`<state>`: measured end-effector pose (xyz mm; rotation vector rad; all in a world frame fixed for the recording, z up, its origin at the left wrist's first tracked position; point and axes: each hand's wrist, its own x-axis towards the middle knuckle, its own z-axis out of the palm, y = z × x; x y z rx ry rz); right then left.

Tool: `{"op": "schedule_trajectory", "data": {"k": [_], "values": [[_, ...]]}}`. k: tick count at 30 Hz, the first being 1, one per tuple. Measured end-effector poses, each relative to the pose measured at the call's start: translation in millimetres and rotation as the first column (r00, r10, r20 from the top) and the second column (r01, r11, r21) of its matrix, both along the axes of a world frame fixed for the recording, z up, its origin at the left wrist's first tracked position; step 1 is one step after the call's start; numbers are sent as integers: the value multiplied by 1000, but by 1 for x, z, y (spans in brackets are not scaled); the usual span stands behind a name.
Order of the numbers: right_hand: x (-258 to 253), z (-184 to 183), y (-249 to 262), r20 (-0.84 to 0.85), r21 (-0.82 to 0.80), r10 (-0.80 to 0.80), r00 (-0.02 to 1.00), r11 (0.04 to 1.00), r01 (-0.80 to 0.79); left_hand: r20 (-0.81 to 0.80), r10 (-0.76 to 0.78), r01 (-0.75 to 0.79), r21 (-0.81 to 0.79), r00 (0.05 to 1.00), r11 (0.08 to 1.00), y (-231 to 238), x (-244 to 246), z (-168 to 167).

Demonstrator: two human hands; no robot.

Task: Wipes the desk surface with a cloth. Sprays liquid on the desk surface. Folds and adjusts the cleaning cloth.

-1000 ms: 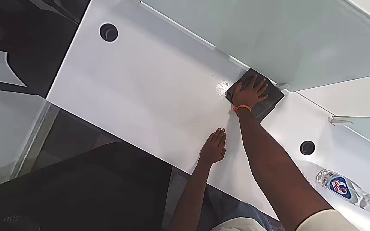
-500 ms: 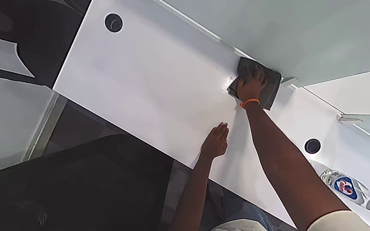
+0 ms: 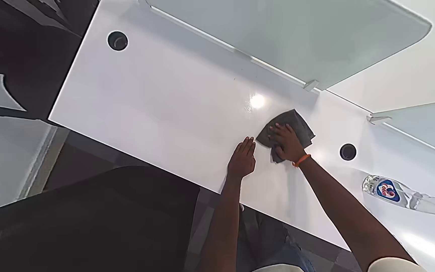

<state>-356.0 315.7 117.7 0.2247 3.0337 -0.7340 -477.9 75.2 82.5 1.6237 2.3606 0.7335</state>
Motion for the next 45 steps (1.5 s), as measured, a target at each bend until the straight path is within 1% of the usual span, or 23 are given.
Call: {"op": "schedule_trajectory", "data": {"k": [2,3,4,5,6,7,8,9,10,12,14,16,19,23,25,27,30,33,38,42,45], "values": [[35,13,-5,132,-4,64,989,998,-64,2,-2,2,1,1000,1000,1,1,-1],[49,20,-6,160,-18,59,985,998,-57,4,-1,1,5,1000,1000,1,1,-1],[59,25,-6,138,-38,7,990,999,-1,4,5,-5,5,1000,1000,1,1,-2],[67,28,-10,81,-43,-104,991,993,108,2,9,-9,-2,1000,1000,0,0,-2],[73,29,-17,9,-31,-253,967,967,253,5,7,-7,-6,1000,1000,0,2,-1],[72,28,-25,-53,2,-406,913,914,406,7,4,-4,-8,1000,1000,0,3,-1],[62,25,-32,-87,29,-543,835,837,547,3,3,-3,-7,1000,1000,1,1,0],[49,20,-42,-83,45,-660,747,746,664,-2,1,-1,-3,1000,1000,1,1,1],[30,13,-50,-58,79,-746,663,659,748,-7,0,0,-4,1000,1000,2,0,2],[-12,2,-58,33,222,-841,540,533,817,-6,1,-1,-24,1000,1000,2,0,3],[-46,-10,-54,97,369,-881,462,463,806,-4,-1,1,-52,1000,999,2,0,4],[-65,-14,-45,116,408,-882,457,461,788,-14,-5,4,-55,1000,998,3,-2,3],[-77,-14,-30,121,410,-844,522,521,748,-6,-3,3,-42,1000,999,4,0,5],[-101,-9,-14,115,375,-813,570,567,733,-8,-5,5,-45,1000,999,3,-1,8],[-119,-6,-2,92,376,-817,570,558,740,-11,-8,7,-50,1000,999,4,-1,8],[-137,-9,13,67,402,-840,539,517,755,-6,-8,8,-60,1000,998,3,0,8],[-161,-8,29,61,414,-858,509,486,769,-3,-9,9,-42,1000,999,4,1,8],[-184,-6,40,59,412,-863,502,479,775,10,4,-3,-24,1000,1000,4,-1,7],[-205,-3,44,76,435,-875,477,460,774,24,6,-6,-9,1000,1000,4,0,7],[-219,-6,41,78,432,-870,488,470,769,39,9,-10,18,999,1000,3,1,3],[-227,-6,38,89,405,-832,547,532,744,31,8,-8,23,999,1000,4,2,1]]}}
